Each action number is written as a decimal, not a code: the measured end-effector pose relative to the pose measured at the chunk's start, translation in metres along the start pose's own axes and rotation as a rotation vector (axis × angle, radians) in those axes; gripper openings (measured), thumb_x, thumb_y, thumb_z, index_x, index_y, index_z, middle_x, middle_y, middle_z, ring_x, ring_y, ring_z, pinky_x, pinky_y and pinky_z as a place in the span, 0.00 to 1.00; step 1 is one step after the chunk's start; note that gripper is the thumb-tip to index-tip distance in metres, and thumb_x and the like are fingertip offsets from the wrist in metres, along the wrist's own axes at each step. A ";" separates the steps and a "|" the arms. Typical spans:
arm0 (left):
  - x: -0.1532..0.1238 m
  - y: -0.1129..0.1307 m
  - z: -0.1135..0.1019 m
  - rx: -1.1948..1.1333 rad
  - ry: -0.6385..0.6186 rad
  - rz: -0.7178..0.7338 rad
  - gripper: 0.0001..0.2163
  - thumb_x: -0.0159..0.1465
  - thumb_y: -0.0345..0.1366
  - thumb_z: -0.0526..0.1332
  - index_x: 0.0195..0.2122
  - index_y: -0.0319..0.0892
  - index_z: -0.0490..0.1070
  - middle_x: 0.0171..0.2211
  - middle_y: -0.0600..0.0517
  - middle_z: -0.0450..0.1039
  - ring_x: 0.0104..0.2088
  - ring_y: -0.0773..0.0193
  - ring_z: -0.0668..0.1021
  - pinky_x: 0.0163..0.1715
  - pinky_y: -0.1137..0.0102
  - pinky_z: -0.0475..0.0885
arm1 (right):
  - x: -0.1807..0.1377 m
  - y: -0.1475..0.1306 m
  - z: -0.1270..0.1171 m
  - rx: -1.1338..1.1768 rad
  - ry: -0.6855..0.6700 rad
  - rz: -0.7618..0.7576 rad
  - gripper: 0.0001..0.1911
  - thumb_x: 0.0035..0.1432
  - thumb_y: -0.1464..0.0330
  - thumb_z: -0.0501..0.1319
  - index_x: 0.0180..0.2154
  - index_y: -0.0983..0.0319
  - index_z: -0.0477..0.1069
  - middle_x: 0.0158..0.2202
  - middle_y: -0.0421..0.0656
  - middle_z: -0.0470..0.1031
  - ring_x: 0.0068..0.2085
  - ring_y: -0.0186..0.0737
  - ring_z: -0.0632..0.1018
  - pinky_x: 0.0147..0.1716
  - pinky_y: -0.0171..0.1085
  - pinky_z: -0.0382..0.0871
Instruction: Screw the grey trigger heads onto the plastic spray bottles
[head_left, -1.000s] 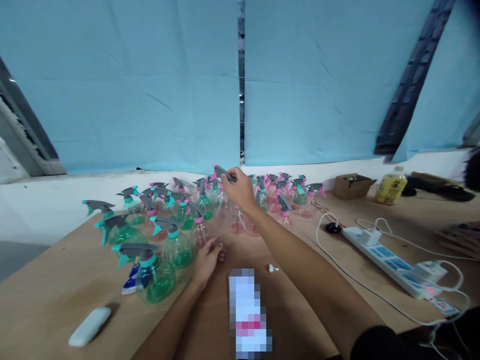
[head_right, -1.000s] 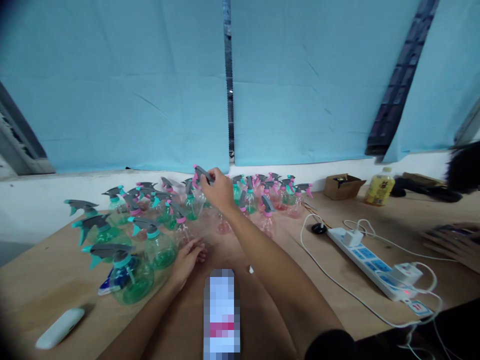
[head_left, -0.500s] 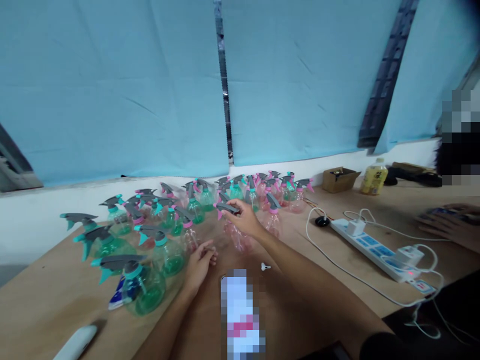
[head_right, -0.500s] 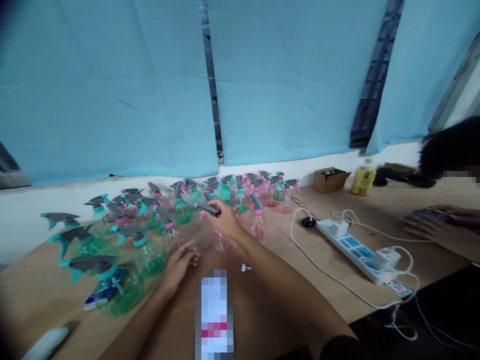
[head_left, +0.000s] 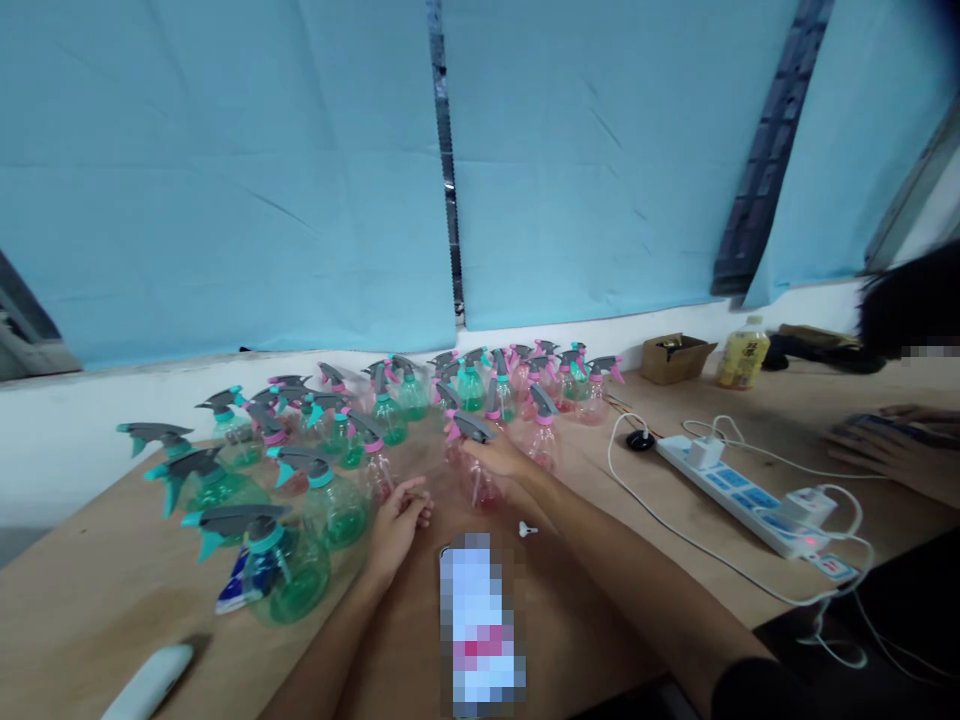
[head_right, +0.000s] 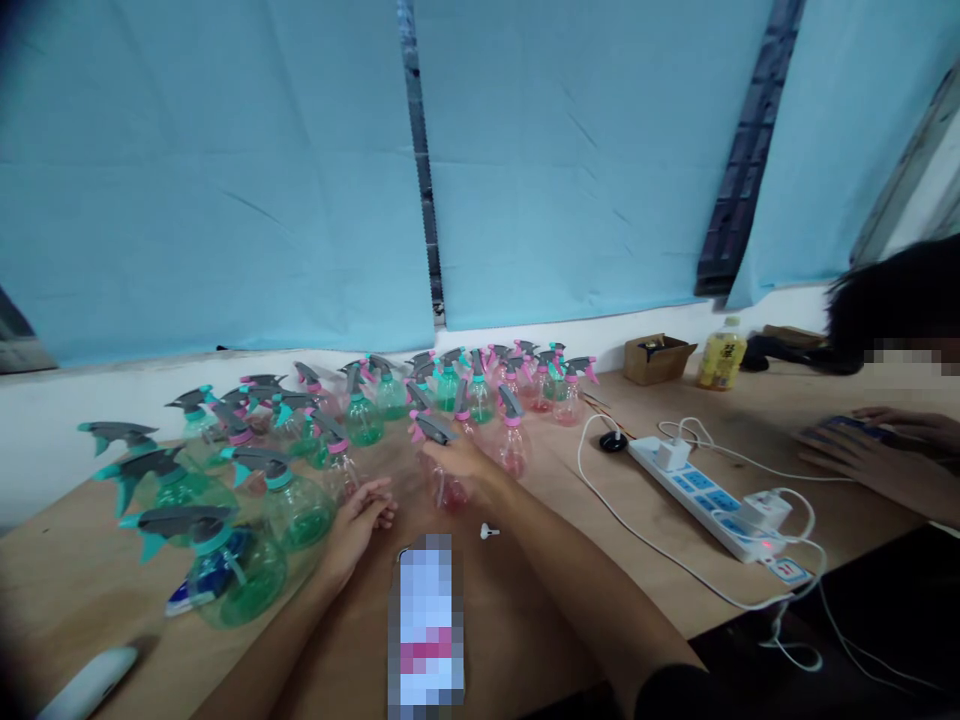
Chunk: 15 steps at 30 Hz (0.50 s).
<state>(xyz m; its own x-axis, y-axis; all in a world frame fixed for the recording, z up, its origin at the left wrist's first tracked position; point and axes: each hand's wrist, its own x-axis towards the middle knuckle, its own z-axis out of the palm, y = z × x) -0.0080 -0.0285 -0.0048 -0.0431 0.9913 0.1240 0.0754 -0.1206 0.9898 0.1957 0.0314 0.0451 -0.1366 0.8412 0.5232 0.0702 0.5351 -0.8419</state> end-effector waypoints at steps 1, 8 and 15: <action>0.000 0.000 0.000 0.006 -0.005 0.001 0.23 0.53 0.44 0.64 0.48 0.38 0.70 0.27 0.54 0.74 0.25 0.66 0.75 0.27 0.71 0.69 | -0.001 0.001 -0.002 0.025 0.011 0.032 0.12 0.47 0.70 0.57 0.36 0.59 0.76 0.29 0.37 0.74 0.31 0.36 0.73 0.33 0.35 0.70; -0.001 0.001 0.000 0.008 -0.034 0.009 0.22 0.54 0.43 0.64 0.48 0.38 0.70 0.27 0.54 0.74 0.26 0.66 0.74 0.28 0.71 0.69 | -0.006 -0.004 0.000 0.227 0.014 0.068 0.08 0.45 0.71 0.57 0.30 0.59 0.73 0.27 0.38 0.74 0.28 0.37 0.74 0.32 0.36 0.70; 0.000 -0.002 -0.001 0.004 -0.058 0.010 0.22 0.53 0.44 0.64 0.47 0.37 0.70 0.26 0.53 0.74 0.26 0.66 0.74 0.26 0.71 0.69 | -0.010 -0.011 0.003 0.284 0.078 0.108 0.12 0.42 0.72 0.56 0.31 0.59 0.74 0.25 0.38 0.73 0.26 0.35 0.72 0.29 0.34 0.68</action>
<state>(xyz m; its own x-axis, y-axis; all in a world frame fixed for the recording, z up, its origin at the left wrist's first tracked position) -0.0091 -0.0280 -0.0062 0.0157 0.9915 0.1292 0.0800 -0.1301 0.9883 0.1931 0.0172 0.0487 -0.0665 0.9014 0.4280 -0.2003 0.4081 -0.8907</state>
